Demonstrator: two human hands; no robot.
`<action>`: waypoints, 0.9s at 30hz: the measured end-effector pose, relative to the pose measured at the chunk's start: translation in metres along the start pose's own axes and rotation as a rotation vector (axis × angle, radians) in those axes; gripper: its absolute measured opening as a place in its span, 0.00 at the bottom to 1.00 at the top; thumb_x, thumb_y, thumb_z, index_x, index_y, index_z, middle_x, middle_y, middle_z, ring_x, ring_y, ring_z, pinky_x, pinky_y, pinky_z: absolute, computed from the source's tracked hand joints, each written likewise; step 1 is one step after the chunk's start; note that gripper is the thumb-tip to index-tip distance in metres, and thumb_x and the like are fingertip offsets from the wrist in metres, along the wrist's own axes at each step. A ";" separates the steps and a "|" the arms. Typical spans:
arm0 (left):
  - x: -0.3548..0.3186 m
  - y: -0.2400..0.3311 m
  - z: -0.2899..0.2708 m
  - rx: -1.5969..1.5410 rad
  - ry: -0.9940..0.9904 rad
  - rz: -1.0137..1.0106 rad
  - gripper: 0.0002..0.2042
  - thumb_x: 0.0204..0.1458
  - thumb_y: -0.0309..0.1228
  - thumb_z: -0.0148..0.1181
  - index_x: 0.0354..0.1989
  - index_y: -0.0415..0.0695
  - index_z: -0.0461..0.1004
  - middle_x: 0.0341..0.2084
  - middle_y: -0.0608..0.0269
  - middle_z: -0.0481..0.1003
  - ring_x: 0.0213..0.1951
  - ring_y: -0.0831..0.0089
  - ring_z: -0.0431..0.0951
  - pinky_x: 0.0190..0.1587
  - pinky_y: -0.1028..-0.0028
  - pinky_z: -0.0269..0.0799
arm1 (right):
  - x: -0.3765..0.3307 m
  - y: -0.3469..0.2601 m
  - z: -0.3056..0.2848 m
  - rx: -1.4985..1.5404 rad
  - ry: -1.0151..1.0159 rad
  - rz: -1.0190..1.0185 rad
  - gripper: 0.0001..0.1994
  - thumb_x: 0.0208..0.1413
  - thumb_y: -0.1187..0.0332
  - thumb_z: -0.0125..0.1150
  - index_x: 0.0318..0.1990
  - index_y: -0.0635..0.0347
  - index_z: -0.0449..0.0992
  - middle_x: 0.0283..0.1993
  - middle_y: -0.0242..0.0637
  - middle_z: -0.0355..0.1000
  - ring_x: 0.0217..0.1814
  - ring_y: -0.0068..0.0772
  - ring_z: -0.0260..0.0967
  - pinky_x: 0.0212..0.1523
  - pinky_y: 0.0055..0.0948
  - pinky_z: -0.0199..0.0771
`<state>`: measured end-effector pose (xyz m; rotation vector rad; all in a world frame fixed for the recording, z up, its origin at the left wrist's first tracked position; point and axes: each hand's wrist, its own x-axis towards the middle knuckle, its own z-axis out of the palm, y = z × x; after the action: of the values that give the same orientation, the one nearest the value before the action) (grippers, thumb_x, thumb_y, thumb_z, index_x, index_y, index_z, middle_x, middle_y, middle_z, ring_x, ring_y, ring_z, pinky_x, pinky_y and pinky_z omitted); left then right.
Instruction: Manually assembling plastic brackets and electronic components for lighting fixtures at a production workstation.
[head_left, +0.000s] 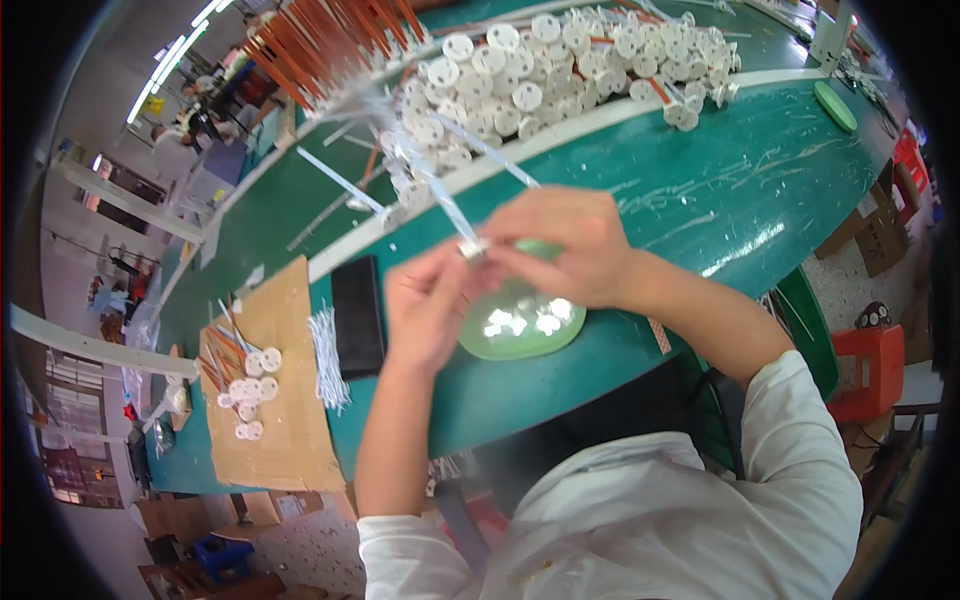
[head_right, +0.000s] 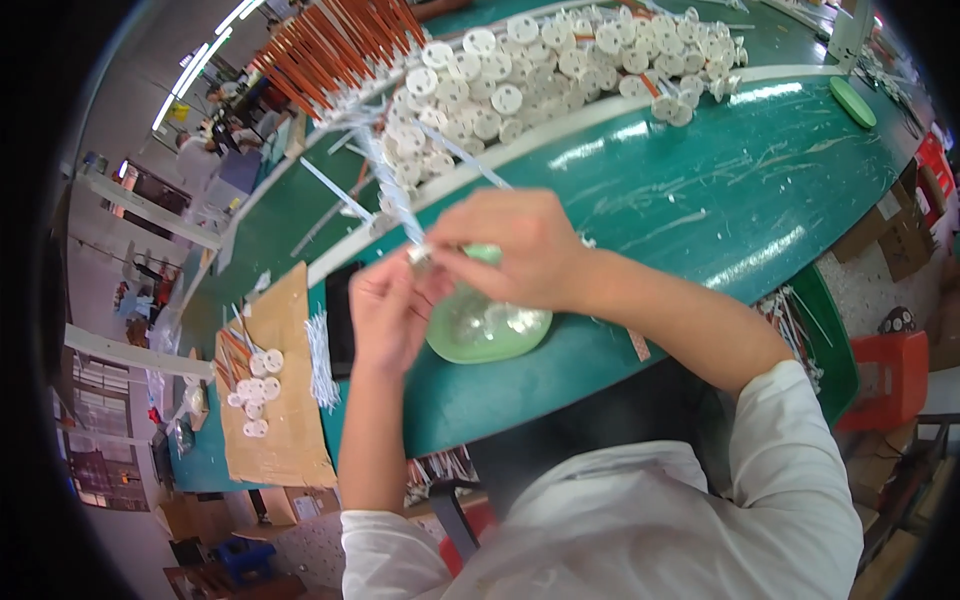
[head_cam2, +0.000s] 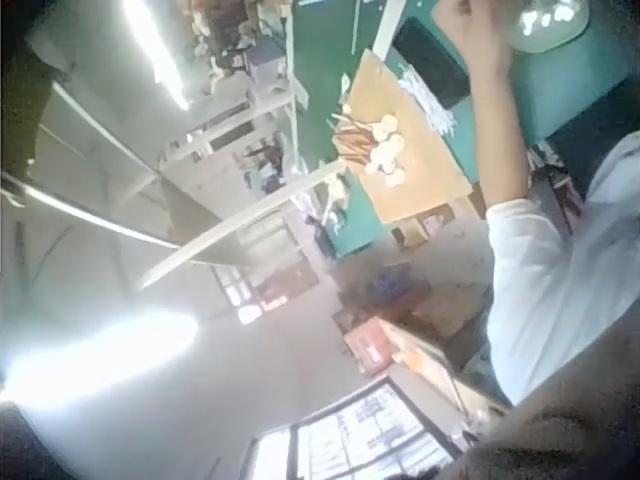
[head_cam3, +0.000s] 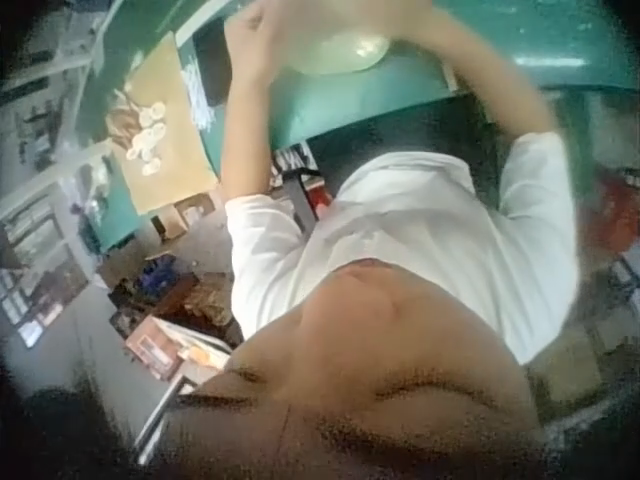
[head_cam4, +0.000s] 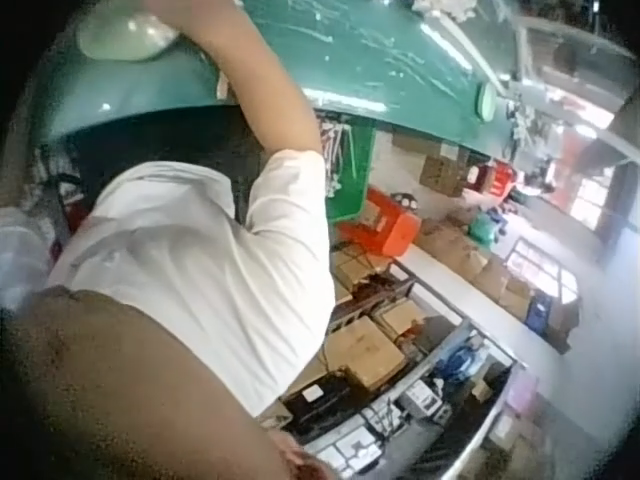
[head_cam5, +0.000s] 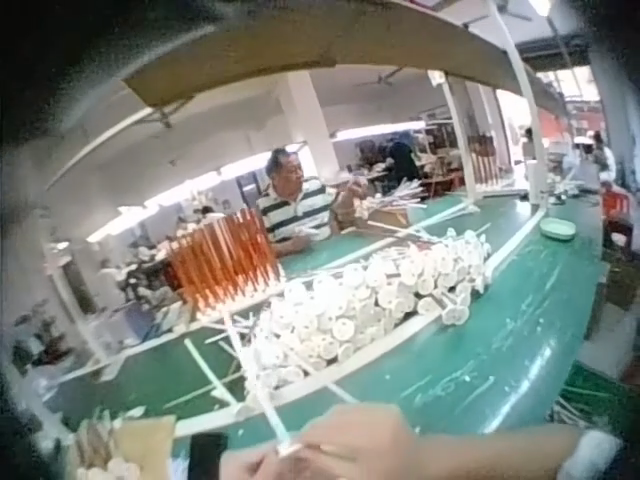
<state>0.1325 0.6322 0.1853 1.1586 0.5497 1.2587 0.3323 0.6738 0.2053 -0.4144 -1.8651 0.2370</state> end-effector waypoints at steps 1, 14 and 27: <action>0.001 0.002 -0.006 0.002 0.068 0.065 0.16 0.63 0.27 0.53 0.55 0.30 0.71 0.49 0.47 0.76 0.47 0.61 0.79 0.50 0.64 0.77 | 0.002 -0.002 -0.001 -0.067 0.029 0.019 0.09 0.48 0.74 0.68 0.38 0.63 0.81 0.33 0.41 0.79 0.30 0.34 0.77 0.30 0.29 0.76; 0.007 0.016 -0.013 0.021 0.410 0.165 0.15 0.62 0.30 0.56 0.53 0.35 0.71 0.49 0.43 0.76 0.40 0.66 0.81 0.44 0.73 0.75 | -0.003 0.013 -0.024 -0.144 -0.838 0.131 0.08 0.43 0.71 0.66 0.33 0.59 0.79 0.26 0.36 0.74 0.36 0.42 0.73 0.38 0.39 0.73; 0.006 0.015 -0.007 0.023 0.356 0.128 0.16 0.62 0.30 0.56 0.54 0.34 0.70 0.48 0.39 0.76 0.38 0.66 0.81 0.44 0.71 0.76 | 0.002 0.013 -0.022 0.139 -0.889 0.350 0.05 0.42 0.73 0.69 0.28 0.62 0.82 0.28 0.36 0.78 0.32 0.35 0.75 0.36 0.31 0.74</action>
<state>0.1221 0.6384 0.1975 1.0047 0.7627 1.5864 0.3545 0.6856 0.2100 -0.5959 -2.6042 0.8974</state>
